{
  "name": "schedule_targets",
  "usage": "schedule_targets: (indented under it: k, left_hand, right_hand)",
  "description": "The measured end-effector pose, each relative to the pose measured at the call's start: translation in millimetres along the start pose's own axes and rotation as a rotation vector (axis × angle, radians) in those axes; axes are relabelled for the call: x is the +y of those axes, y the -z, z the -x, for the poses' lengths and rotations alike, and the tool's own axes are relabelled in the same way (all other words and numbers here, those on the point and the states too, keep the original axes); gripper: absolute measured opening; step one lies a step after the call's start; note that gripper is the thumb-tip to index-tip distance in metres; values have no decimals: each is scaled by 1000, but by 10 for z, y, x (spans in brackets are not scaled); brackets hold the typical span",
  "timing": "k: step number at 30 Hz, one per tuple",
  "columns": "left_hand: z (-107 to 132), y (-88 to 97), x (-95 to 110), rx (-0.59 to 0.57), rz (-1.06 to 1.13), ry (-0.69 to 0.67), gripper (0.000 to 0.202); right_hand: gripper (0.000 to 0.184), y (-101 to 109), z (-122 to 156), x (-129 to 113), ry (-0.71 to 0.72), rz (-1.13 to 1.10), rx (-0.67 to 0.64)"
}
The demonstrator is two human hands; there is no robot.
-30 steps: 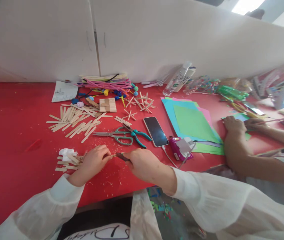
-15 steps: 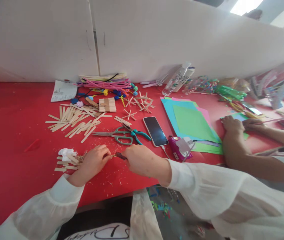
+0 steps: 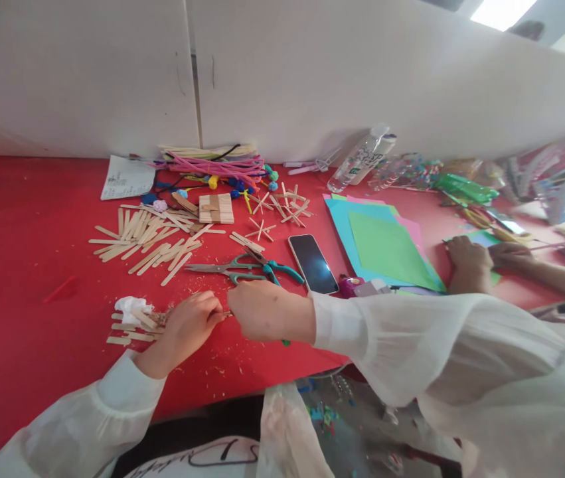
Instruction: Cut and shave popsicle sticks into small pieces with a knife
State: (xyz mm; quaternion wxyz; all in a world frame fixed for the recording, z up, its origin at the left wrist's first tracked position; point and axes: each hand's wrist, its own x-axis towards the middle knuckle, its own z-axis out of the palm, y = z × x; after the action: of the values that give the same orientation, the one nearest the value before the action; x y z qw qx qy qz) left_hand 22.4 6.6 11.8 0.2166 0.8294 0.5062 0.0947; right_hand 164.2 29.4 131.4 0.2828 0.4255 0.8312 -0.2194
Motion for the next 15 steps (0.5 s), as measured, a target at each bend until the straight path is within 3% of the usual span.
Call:
schedule_targets:
  k: [7, 10, 15]
  left_hand:
    - [22, 65, 34, -6, 18, 2, 16]
    - [13, 58, 40, -4, 21, 13, 15]
    - [1, 26, 7, 0, 35, 6, 13]
  right_hand:
    - [29, -325, 66, 260, -107, -322, 55]
    - [21, -543, 98, 374, -171, -885, 79]
    - [21, -797, 138, 445, -310, -1323, 121]
